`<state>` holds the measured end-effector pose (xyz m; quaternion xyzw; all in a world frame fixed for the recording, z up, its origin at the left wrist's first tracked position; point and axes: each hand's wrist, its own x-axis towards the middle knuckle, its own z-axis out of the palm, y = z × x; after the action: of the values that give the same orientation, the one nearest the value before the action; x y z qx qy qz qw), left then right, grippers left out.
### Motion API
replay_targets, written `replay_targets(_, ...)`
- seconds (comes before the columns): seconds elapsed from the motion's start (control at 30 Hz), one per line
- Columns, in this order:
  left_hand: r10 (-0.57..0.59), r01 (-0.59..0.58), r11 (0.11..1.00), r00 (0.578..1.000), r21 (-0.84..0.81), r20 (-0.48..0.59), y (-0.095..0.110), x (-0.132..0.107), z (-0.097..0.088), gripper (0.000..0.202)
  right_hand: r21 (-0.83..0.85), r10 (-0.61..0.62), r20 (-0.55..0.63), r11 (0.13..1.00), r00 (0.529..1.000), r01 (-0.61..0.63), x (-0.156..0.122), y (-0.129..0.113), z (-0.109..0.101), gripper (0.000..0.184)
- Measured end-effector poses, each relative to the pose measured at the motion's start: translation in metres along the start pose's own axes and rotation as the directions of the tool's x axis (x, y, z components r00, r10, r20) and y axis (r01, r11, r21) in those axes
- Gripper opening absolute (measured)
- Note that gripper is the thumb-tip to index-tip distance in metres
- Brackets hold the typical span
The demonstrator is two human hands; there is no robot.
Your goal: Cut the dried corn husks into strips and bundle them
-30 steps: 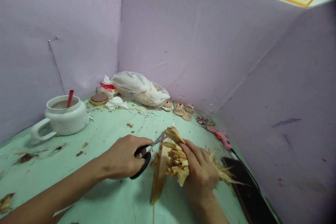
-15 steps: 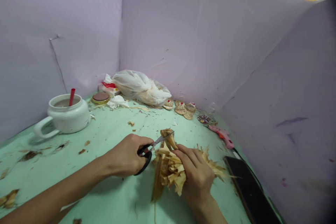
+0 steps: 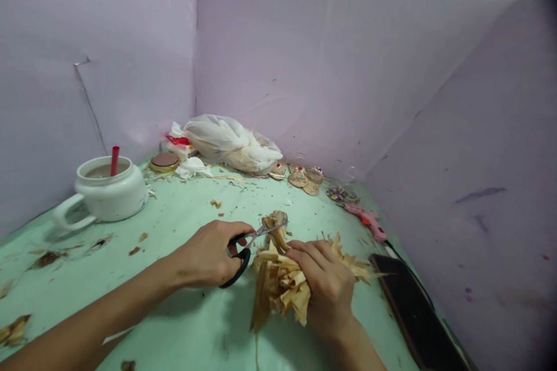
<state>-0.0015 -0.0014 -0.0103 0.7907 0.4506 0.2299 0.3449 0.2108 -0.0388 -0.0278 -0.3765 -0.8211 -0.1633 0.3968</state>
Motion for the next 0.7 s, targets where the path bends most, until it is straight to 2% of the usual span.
replay_targets(0.13,0.022,-0.022,1.000,0.999,0.014,0.025,-0.005,0.002,0.002,0.015,0.056,-0.029,0.035,0.998,0.999,0.027,-0.001,-0.001,0.002,0.014)
replay_targets(0.3,0.004,0.011,0.991,0.993,-0.131,0.114,-0.010,0.004,0.005,0.006,0.056,0.021,0.005,0.998,1.000,-0.022,0.005,-0.001,-0.001,0.009)
replay_targets(0.4,-0.066,0.098,0.970,0.987,-0.221,0.146,-0.007,0.003,0.006,0.014,0.067,0.080,0.011,0.994,0.997,-0.081,0.007,-0.001,-0.006,0.010)
replay_targets(0.53,-0.136,0.194,0.929,0.971,-0.316,0.196,0.000,0.002,0.005,0.027,0.109,0.204,0.118,0.970,0.972,-0.217,0.005,-0.002,-0.009,0.018)
replay_targets(0.6,-0.150,0.219,0.915,0.964,-0.340,0.218,0.003,0.001,0.005,0.028,0.074,0.247,0.142,0.963,0.959,-0.259,0.005,-0.004,-0.008,0.023)
replay_targets(0.7,-0.145,0.222,0.908,0.962,-0.356,0.231,0.002,0.001,0.006,0.028,-0.029,0.256,0.131,0.967,0.958,-0.255,0.005,-0.006,-0.007,0.026)
